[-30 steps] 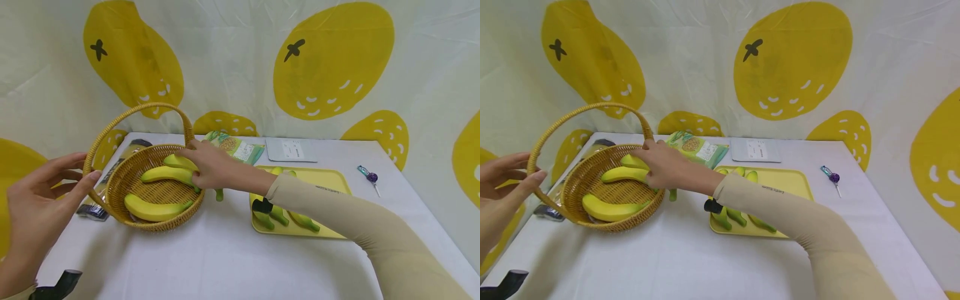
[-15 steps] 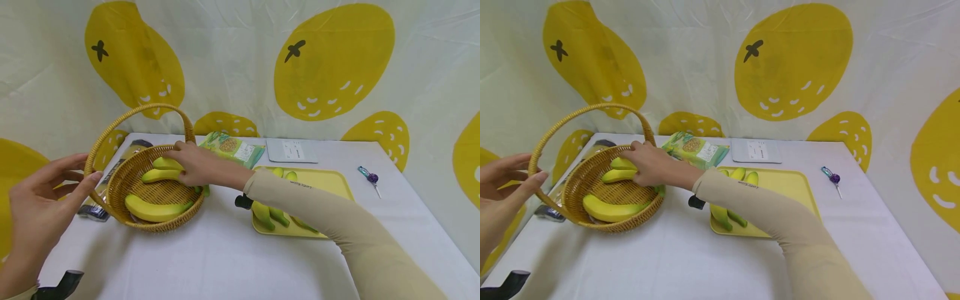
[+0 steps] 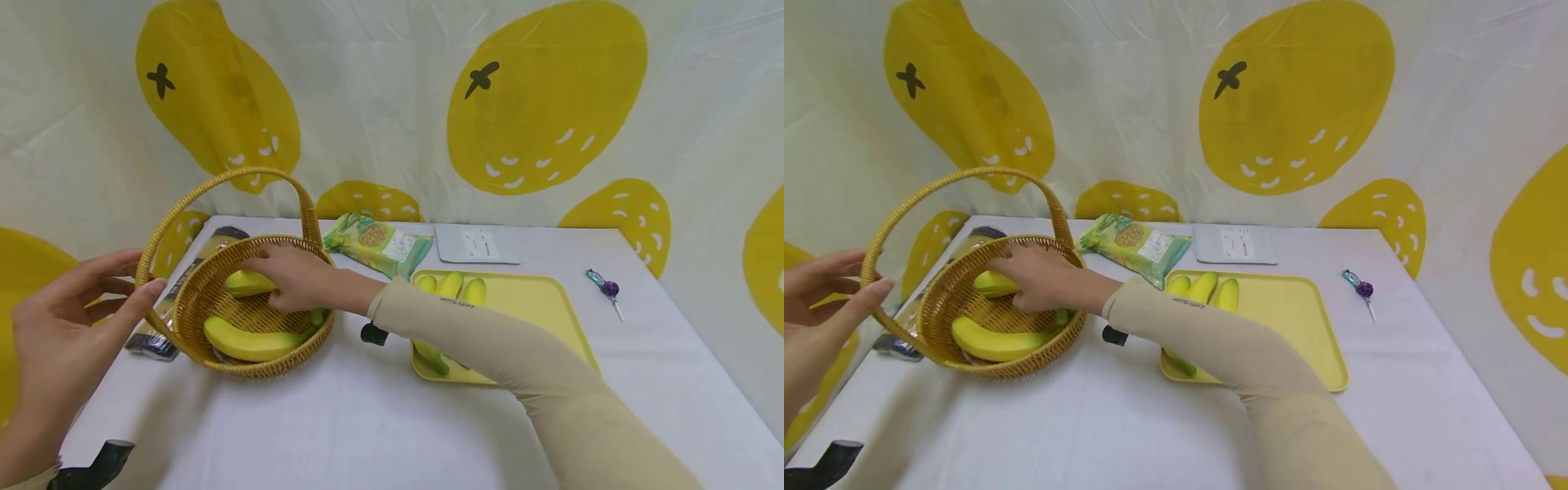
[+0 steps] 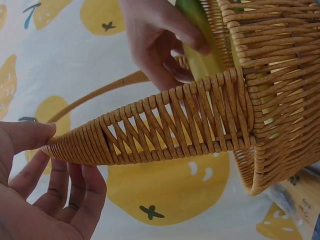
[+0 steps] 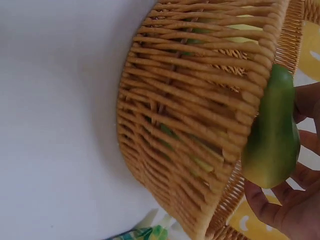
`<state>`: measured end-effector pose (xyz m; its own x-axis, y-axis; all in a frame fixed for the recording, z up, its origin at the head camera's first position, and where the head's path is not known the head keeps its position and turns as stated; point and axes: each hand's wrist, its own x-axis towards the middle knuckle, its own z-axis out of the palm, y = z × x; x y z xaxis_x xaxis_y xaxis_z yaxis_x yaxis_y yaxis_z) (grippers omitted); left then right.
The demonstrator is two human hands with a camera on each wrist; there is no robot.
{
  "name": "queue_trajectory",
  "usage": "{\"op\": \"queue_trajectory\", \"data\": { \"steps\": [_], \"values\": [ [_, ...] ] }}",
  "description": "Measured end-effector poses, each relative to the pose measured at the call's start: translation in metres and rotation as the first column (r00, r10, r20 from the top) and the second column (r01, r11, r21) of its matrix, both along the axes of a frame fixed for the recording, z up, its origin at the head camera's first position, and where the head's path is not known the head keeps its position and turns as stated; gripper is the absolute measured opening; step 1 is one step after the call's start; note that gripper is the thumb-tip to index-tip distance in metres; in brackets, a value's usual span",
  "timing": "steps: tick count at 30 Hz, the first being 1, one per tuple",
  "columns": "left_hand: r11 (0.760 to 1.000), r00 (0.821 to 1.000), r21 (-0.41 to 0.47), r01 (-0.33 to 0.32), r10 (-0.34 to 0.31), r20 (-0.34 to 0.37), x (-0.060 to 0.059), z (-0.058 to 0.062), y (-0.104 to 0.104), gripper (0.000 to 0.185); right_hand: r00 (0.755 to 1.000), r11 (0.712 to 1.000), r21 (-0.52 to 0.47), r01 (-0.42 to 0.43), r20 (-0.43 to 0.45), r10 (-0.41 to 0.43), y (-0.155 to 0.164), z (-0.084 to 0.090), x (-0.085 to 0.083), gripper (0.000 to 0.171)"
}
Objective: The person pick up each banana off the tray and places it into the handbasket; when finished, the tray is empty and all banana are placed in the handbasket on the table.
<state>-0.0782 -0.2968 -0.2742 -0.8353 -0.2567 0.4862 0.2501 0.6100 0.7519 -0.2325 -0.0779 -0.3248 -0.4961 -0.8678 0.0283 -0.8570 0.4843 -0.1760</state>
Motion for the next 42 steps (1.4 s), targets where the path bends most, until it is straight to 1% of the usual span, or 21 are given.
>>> {"op": "queue_trajectory", "data": {
  "steps": [5, 11, 15, 19, 23, 25, 29, 32, 36, 42],
  "values": [
    [1.000, 1.000, 0.020, 0.005, -0.005, -0.003, 0.002, 0.003, 0.001, 0.048, 1.000, 0.999, 0.040, -0.022, 0.015, 0.021, -0.011, -0.006, 0.002, 0.069],
    [1.000, 1.000, 0.022, 0.015, -0.015, -0.003, 0.003, 0.003, 0.002, 0.048, 0.999, 0.995, 0.097, 0.012, 0.031, -0.015, -0.015, -0.017, 0.002, 0.070],
    [1.000, 1.000, 0.016, 0.016, -0.016, -0.001, 0.002, 0.001, 0.001, 0.048, 1.000, 0.991, 0.127, 0.028, -0.012, -0.027, -0.013, -0.022, 0.001, 0.070],
    [1.000, 1.000, 0.013, 0.016, -0.016, -0.005, 0.002, 0.000, 0.001, 0.048, 0.996, 0.992, 0.120, 0.038, -0.081, -0.029, -0.005, -0.017, -0.001, 0.067],
    [1.000, 1.000, 0.021, 0.011, -0.011, -0.003, 0.002, 0.002, 0.003, 0.047, 0.994, 0.996, 0.081, 0.039, -0.101, -0.031, 0.010, -0.011, -0.002, 0.063],
    [1.000, 1.000, 0.021, 0.008, -0.008, -0.001, 0.002, 0.003, 0.003, 0.047, 0.995, 0.998, 0.059, 0.039, -0.092, -0.034, 0.019, -0.009, -0.003, 0.062],
    [1.000, 1.000, 0.014, 0.002, -0.002, 0.003, 0.000, 0.002, 0.002, 0.047, 0.996, 0.999, -0.006, 0.034, -0.080, -0.035, 0.041, -0.003, -0.004, 0.060],
    [1.000, 1.000, 0.016, -0.003, 0.003, 0.011, -0.002, 0.001, 0.001, 0.047, 0.996, 0.997, -0.075, 0.032, -0.075, -0.038, 0.058, 0.001, -0.003, 0.058],
    [1.000, 0.999, 0.021, -0.017, 0.017, 0.032, -0.001, 0.000, 0.001, 0.048, 0.996, 0.989, -0.145, 0.024, -0.086, -0.037, 0.082, 0.005, 0.001, 0.056],
    [0.999, 0.997, -0.002, -0.053, 0.053, 0.064, 0.002, -0.001, 0.003, 0.048, 0.995, 0.979, -0.202, 0.034, -0.081, -0.051, 0.123, 0.006, 0.011, 0.055]
  ]
}}
